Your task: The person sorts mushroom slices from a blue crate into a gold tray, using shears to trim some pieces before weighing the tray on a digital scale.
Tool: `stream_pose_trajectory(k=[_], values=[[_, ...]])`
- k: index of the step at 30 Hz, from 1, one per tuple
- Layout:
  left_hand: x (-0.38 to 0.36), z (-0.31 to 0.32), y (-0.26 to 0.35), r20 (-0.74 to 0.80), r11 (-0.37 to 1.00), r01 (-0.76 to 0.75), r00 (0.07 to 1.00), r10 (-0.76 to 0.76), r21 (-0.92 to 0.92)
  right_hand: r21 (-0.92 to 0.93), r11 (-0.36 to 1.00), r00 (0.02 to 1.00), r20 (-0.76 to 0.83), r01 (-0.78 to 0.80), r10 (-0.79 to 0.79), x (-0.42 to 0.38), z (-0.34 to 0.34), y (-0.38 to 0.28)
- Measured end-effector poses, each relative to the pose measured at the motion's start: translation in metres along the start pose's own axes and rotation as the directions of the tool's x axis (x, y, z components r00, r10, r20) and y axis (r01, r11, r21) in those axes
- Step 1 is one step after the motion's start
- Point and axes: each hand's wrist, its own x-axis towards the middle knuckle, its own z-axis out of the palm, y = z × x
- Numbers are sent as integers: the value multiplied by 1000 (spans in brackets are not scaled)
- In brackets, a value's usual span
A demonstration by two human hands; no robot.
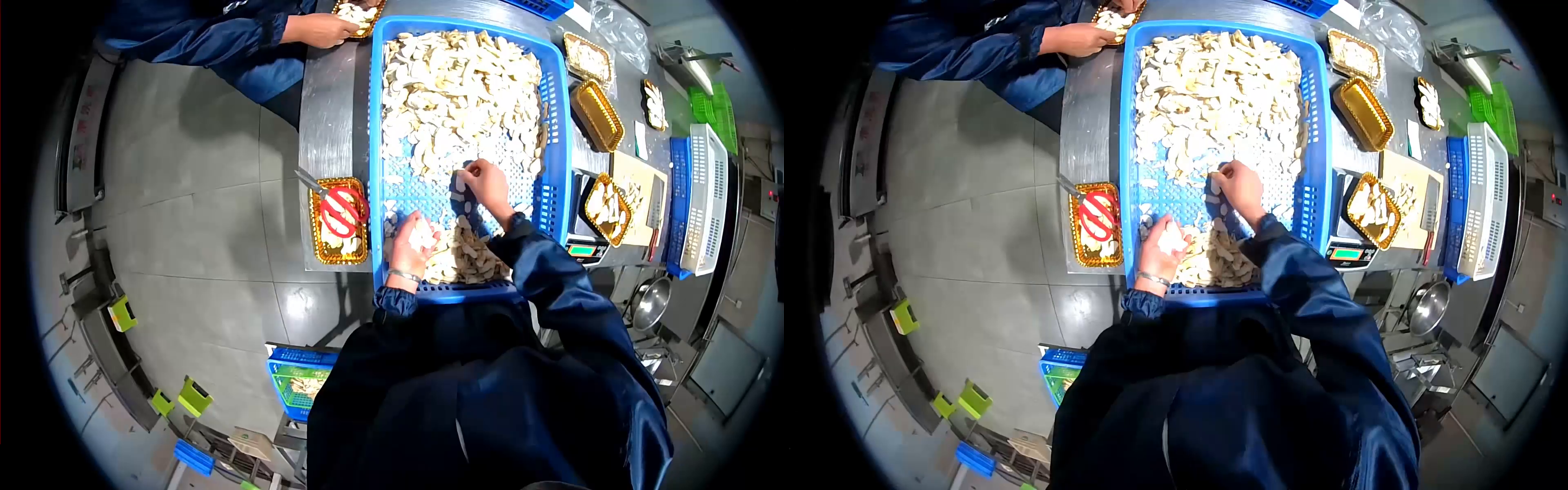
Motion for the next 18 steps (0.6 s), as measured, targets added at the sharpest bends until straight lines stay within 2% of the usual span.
stream_pose_trajectory(k=[2,3,4,6,7,8,10,12,13,14,15,16,17,18], values=[[0,11,-2,-17,997,-44,999,45,63,378,911,980,172,-162,102,-6,-3,10],[0,14,-2,-11,997,-38,999,39,64,595,775,945,328,-212,6,-19,-15,1],[0,14,-2,-13,997,-36,999,36,62,595,765,906,422,-246,-37,-31,-23,-8],[1,14,-2,43,998,35,999,-34,-42,490,770,746,666,-408,-28,-43,-38,-28],[-1,15,-4,76,998,33,997,-29,-56,444,855,841,540,-266,-19,-44,-26,-22],[-1,16,-2,78,995,49,996,-42,-89,109,985,964,217,133,-155,-43,-22,-23],[4,6,-4,72,1000,4,997,-3,-9,-91,978,960,227,189,-164,-33,-9,-9],[2,2,-1,66,1000,-6,998,7,-10,-141,960,948,245,240,-201,-33,-5,-3],[3,3,1,53,1000,-10,999,10,-7,98,985,901,397,144,-172,-34,-8,-4],[2,1,2,38,1000,-8,999,8,-5,309,951,822,543,-6,-171,-36,-12,-5],[0,3,3,92,1000,2,996,0,-23,462,866,760,628,-193,-166,-35,-11,-11],[1,1,3,93,1000,3,996,-1,-27,469,880,776,581,-73,-245,-36,-14,-17],[1,-1,1,69,1000,9,998,-8,-14,249,967,891,425,56,-162,-27,-13,-27],[2,-4,2,44,1000,8,999,-8,0,-3,991,964,231,137,-132,-13,-15,-56]])
